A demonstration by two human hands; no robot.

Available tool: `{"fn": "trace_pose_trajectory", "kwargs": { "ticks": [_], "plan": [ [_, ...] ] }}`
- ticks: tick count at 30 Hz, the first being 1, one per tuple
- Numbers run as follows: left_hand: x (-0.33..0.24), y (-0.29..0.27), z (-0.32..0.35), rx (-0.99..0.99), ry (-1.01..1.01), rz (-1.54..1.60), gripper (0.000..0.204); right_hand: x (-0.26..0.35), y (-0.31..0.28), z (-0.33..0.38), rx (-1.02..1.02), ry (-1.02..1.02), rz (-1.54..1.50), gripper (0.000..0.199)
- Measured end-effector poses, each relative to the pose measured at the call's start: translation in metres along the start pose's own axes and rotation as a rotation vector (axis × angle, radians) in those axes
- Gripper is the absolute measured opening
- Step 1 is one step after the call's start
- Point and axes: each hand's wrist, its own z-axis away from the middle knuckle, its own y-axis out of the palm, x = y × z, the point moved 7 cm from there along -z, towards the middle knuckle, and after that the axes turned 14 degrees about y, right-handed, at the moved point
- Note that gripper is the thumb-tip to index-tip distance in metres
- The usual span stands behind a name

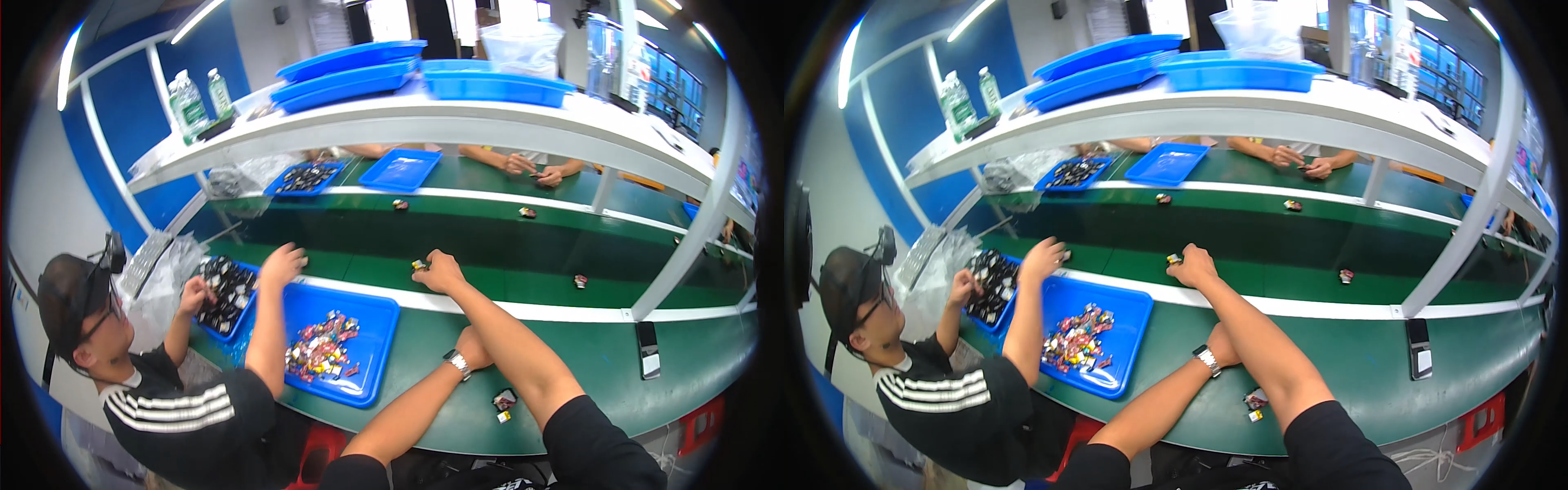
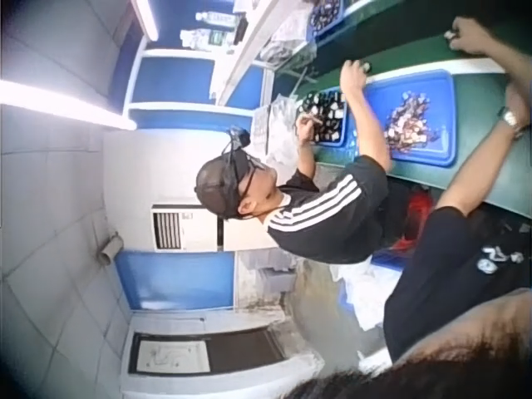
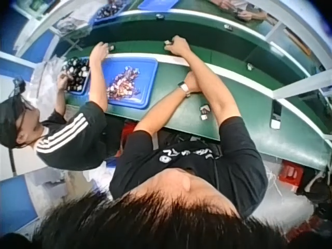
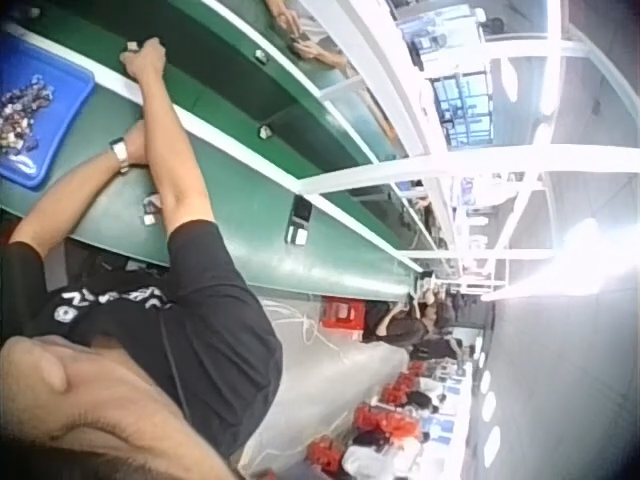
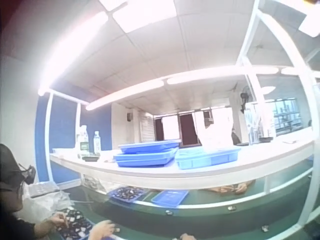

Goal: Assembling small plastic components on a manufacturing production line.

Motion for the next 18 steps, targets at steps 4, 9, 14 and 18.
{"fn": "trace_pose_trajectory", "kwargs": {
  "ticks": [4,9,14,18],
  "plan": [
    [-0.011,-0.041,0.005,-0.071,-0.184,0.077,0.023,-0.009,-0.069,0.068,0.109,-0.359,-0.348,0.062],
    [0.023,-0.029,0.015,-0.277,-0.434,0.513,0.029,-0.091,-0.145,0.140,-0.020,-0.509,-0.283,0.063],
    [0.008,-0.009,0.011,-0.072,-0.497,1.244,0.044,-0.124,-0.138,0.187,0.053,-0.546,-0.135,0.059],
    [-0.007,-0.002,0.013,0.064,-0.530,1.376,0.044,-0.129,-0.135,0.199,0.004,-0.632,-0.103,0.052]
  ]
}}
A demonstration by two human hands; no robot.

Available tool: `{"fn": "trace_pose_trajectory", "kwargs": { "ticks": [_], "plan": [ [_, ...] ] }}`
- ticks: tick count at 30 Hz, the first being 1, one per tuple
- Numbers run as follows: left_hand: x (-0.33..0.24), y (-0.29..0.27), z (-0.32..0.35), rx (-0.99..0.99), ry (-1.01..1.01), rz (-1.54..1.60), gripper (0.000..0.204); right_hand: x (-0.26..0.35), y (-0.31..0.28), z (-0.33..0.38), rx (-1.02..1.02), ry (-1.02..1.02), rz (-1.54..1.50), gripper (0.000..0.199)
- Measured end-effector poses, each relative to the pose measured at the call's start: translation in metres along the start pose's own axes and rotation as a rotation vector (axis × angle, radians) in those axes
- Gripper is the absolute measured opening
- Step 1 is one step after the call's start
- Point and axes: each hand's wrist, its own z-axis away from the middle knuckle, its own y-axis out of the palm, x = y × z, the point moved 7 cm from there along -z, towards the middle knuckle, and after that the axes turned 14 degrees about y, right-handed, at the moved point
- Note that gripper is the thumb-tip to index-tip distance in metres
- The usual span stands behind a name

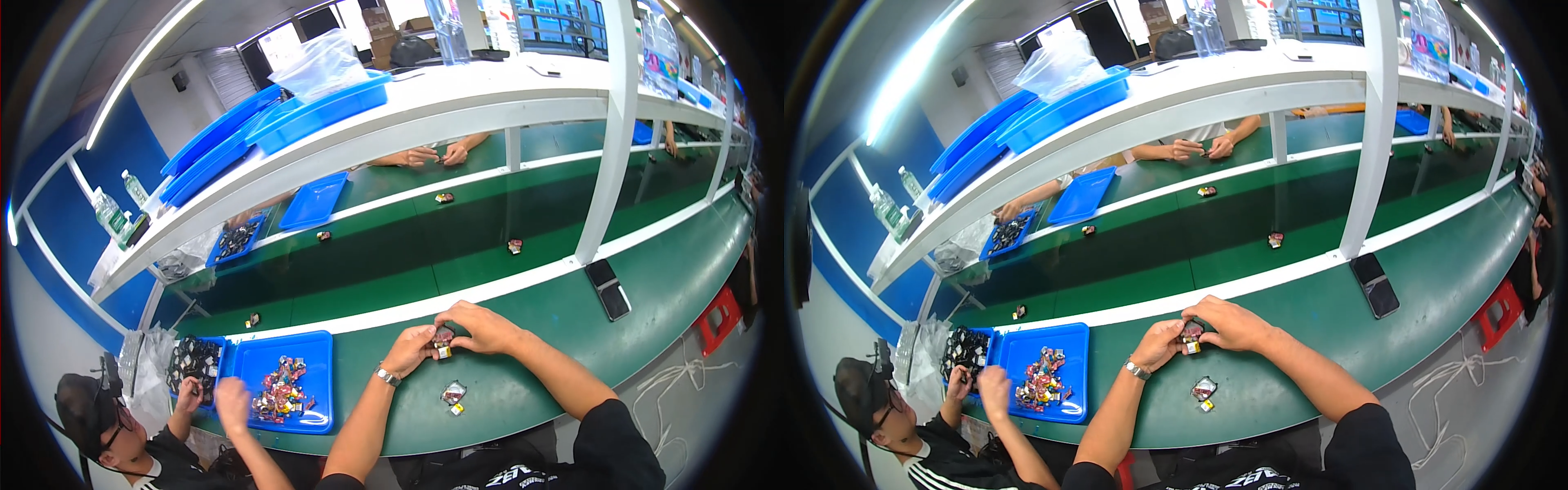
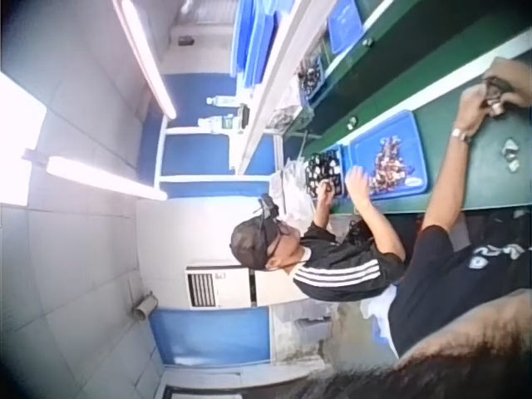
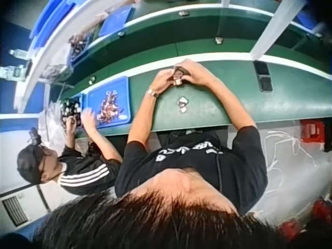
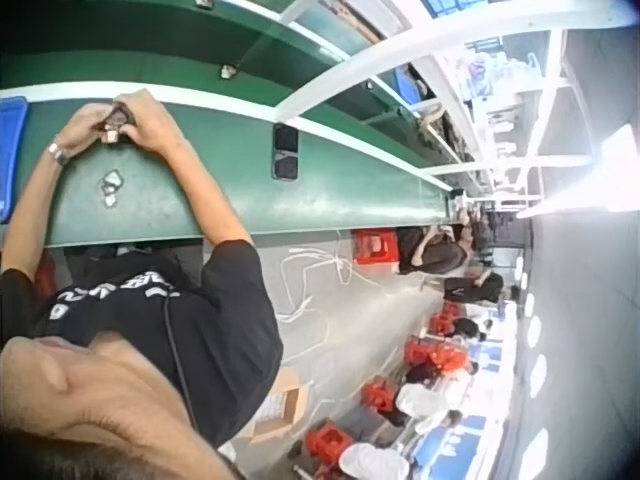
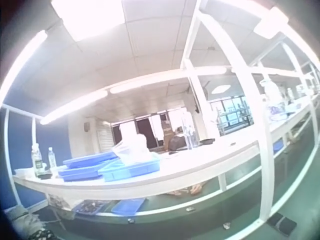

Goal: Assembling small plastic components on a manufacturing production line.

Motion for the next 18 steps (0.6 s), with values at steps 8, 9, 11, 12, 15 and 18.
{"fn": "trace_pose_trajectory", "kwargs": {
  "ticks": [8,9,11,12,15,18],
  "plan": [
    [0.000,0.006,-0.005,-0.193,0.136,0.107,0.036,-0.009,0.010,0.010,-0.366,-0.036,0.178,0.019],
    [-0.001,0.005,-0.004,-0.218,0.172,0.094,0.033,-0.008,0.012,0.010,-0.376,-0.054,0.229,0.018],
    [-0.001,0.004,-0.003,-0.235,0.180,0.064,0.032,-0.009,0.012,0.008,-0.350,-0.031,0.274,0.015],
    [-0.002,0.004,-0.002,-0.249,0.194,0.034,0.030,-0.011,0.014,0.008,-0.331,-0.045,0.322,0.015],
    [0.002,0.002,-0.002,-0.273,0.206,-0.019,0.029,-0.013,0.017,0.005,-0.297,-0.077,0.371,0.014],
    [0.003,0.000,-0.001,-0.282,0.188,-0.021,0.029,-0.018,0.018,0.003,-0.269,-0.072,0.262,0.014]
  ]
}}
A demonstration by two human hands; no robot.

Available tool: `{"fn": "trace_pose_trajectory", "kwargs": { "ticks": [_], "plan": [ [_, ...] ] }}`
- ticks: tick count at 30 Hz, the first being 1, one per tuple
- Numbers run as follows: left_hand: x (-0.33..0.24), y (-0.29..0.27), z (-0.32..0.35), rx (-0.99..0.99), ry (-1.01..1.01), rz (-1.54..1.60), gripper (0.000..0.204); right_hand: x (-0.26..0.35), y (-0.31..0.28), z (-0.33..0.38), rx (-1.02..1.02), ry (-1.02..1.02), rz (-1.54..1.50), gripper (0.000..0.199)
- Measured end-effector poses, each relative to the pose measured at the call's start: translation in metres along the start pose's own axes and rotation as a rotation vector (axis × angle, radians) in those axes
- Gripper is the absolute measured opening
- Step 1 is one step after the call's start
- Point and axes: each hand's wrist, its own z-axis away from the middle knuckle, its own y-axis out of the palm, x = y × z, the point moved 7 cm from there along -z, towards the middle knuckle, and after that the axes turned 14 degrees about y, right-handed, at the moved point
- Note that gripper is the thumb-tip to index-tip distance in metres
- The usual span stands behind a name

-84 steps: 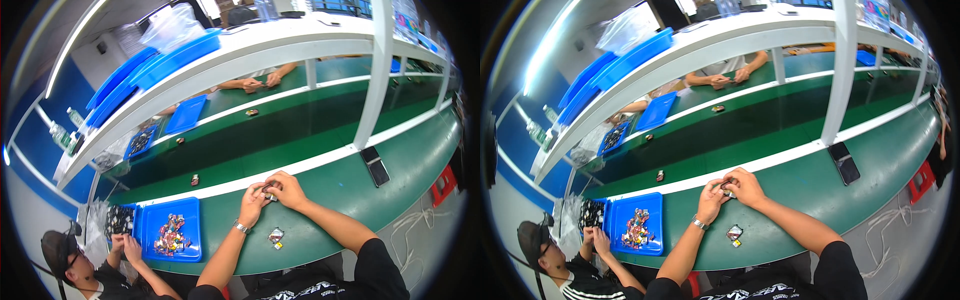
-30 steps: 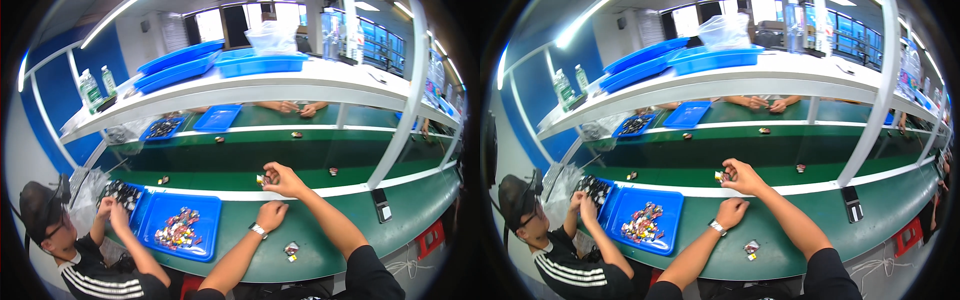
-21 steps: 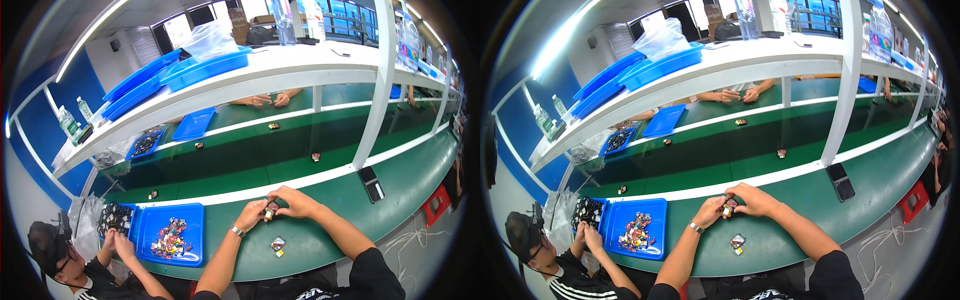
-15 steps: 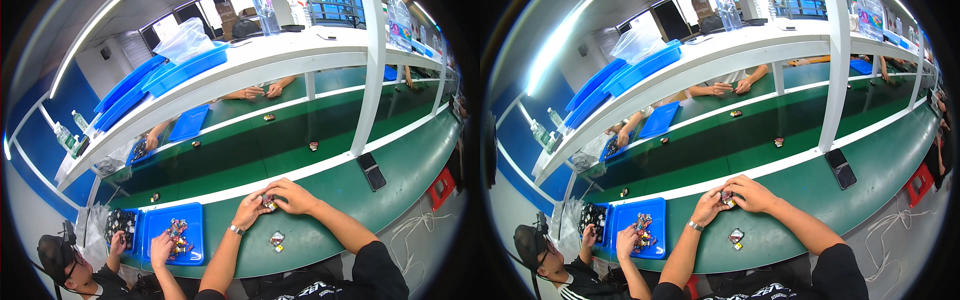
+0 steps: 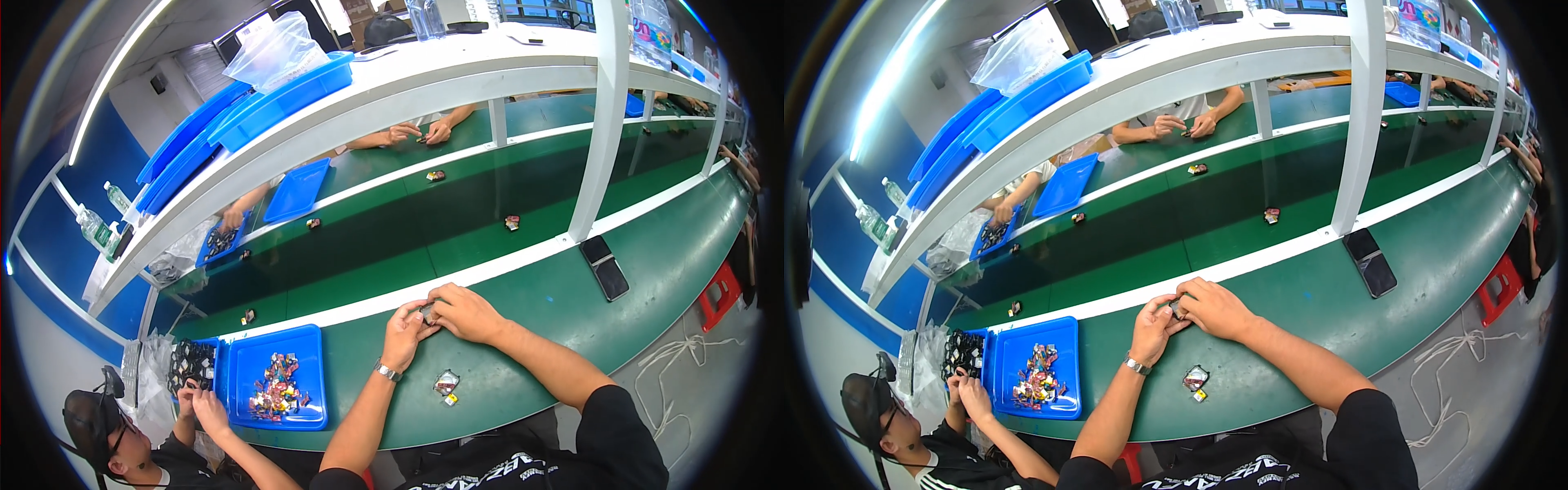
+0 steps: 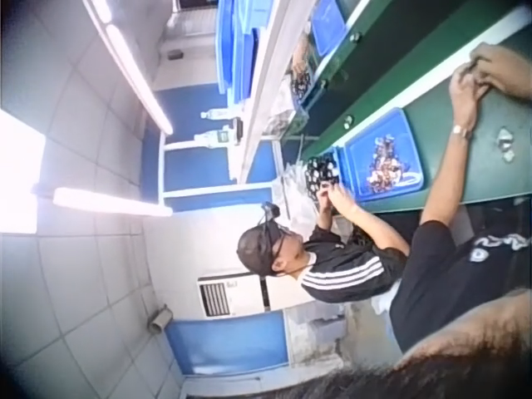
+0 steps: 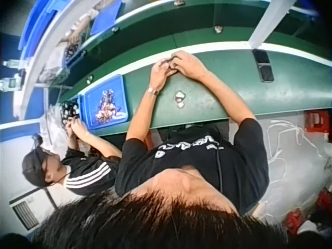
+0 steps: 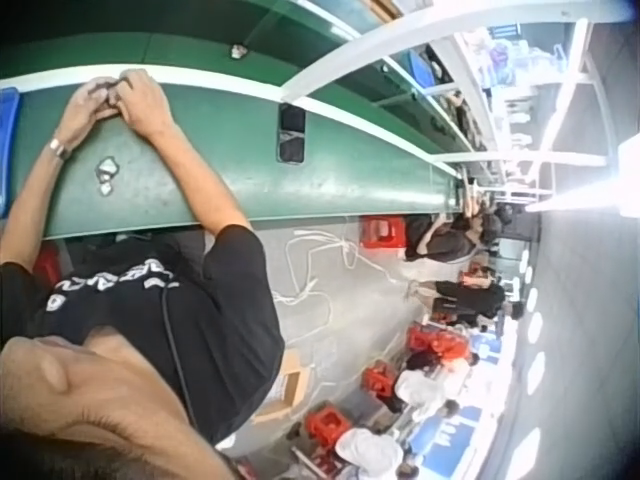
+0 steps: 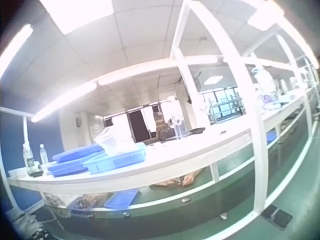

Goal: Assembling small plastic components on a manufacturing production line.

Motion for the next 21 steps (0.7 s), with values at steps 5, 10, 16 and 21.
{"fn": "trace_pose_trajectory", "kwargs": {
  "ticks": [5,10,16,21],
  "plan": [
    [0.002,-0.001,-0.001,0.037,0.005,0.000,0.030,-0.002,-0.001,-0.002,0.011,0.037,-0.073,0.015],
    [-0.003,0.004,-0.002,0.122,0.022,0.074,0.035,-0.011,0.003,-0.002,0.032,0.157,-0.187,0.008],
    [-0.004,0.008,-0.001,0.179,0.013,0.105,0.041,-0.015,0.005,0.002,0.090,0.266,-0.265,0.009],
    [0.000,0.005,-0.001,0.148,-0.015,0.081,0.037,-0.014,0.003,0.004,0.166,0.251,-0.374,0.010]
  ]
}}
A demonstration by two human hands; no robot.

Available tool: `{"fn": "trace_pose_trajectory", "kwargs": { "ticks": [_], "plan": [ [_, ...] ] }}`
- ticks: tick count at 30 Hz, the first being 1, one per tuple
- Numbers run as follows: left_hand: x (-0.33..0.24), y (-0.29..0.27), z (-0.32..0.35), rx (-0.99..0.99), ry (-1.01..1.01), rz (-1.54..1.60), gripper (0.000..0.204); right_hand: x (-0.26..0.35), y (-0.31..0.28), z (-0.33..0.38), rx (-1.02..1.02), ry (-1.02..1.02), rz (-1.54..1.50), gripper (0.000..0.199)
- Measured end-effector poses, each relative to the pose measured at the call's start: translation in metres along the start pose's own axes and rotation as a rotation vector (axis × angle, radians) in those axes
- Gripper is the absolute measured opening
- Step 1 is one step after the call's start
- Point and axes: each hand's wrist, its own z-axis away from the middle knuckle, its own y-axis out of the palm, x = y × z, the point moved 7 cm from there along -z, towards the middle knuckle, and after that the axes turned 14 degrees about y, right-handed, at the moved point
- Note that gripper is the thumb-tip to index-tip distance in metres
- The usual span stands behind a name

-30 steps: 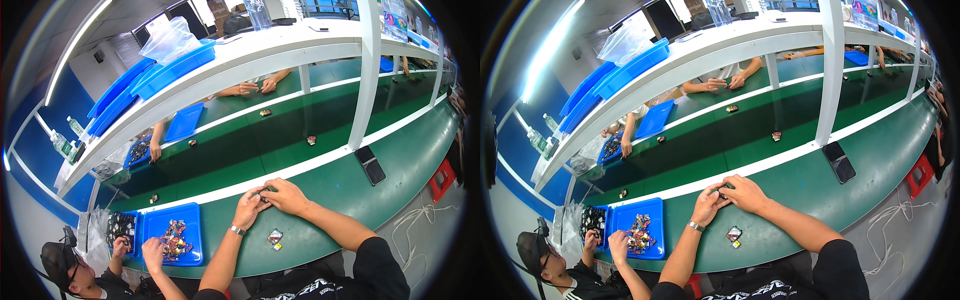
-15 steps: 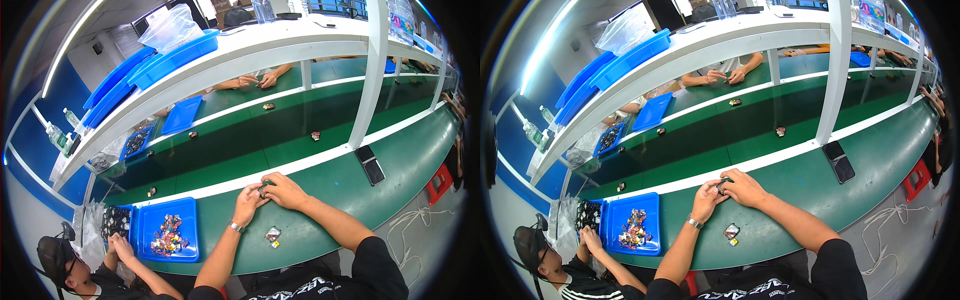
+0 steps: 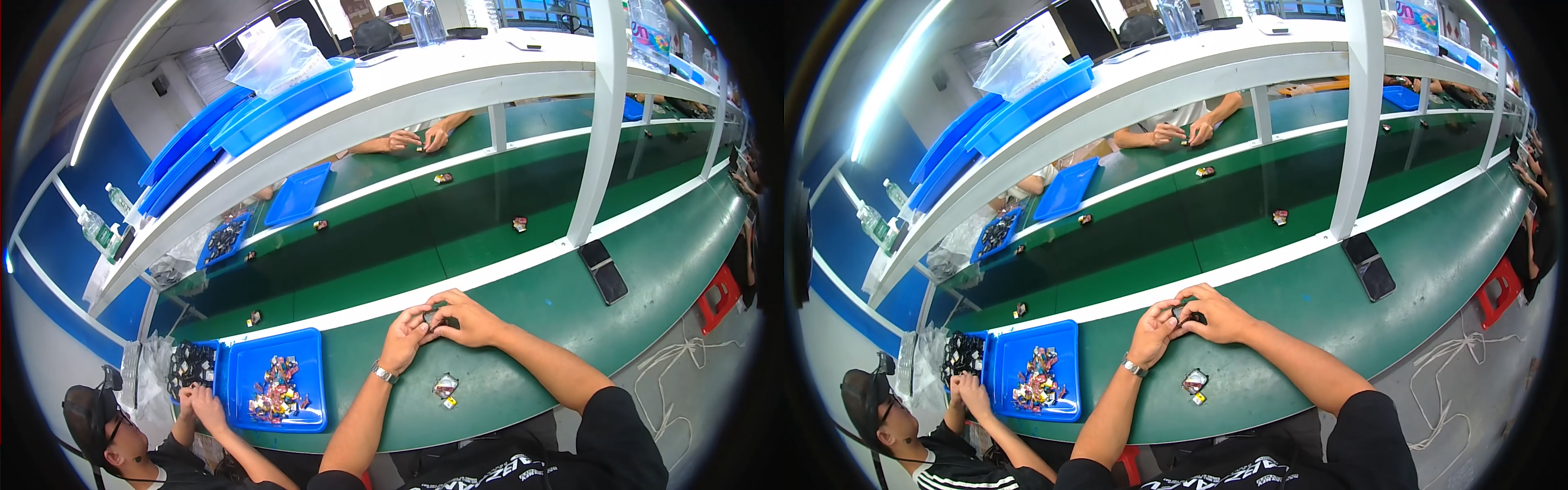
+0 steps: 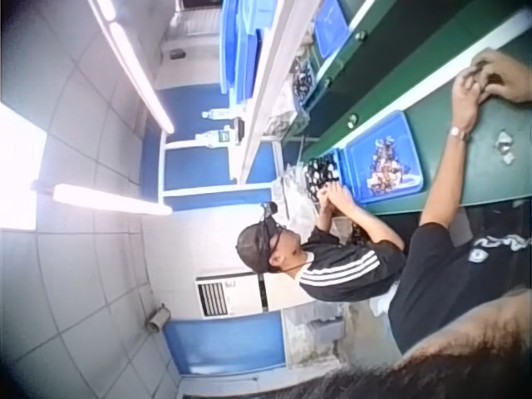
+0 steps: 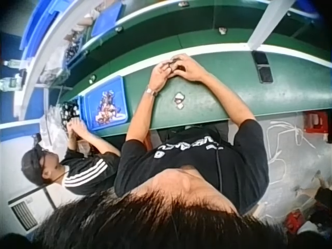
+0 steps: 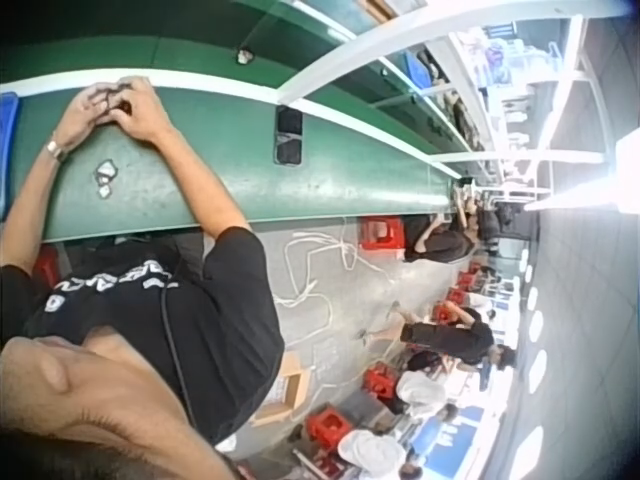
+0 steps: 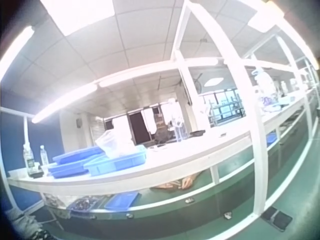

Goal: Assembling small plastic components on a manufacturing production line.

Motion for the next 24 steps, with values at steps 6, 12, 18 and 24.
{"fn": "trace_pose_trajectory", "kwargs": {
  "ticks": [6,12,18,24],
  "plan": [
    [0.000,0.001,0.000,0.000,0.008,0.004,0.035,0.002,-0.001,0.002,-0.078,0.010,-0.001,0.010],
    [0.000,0.000,0.001,-0.011,0.017,-0.024,0.034,0.004,0.002,0.007,-0.243,-0.010,0.033,0.012],
    [0.002,-0.003,0.001,-0.009,0.005,0.000,0.033,0.003,0.005,0.009,-0.286,-0.011,0.011,0.013],
    [0.001,-0.004,0.001,0.001,0.015,0.022,0.032,-0.001,0.008,0.007,-0.255,0.032,-0.074,0.015]
  ]
}}
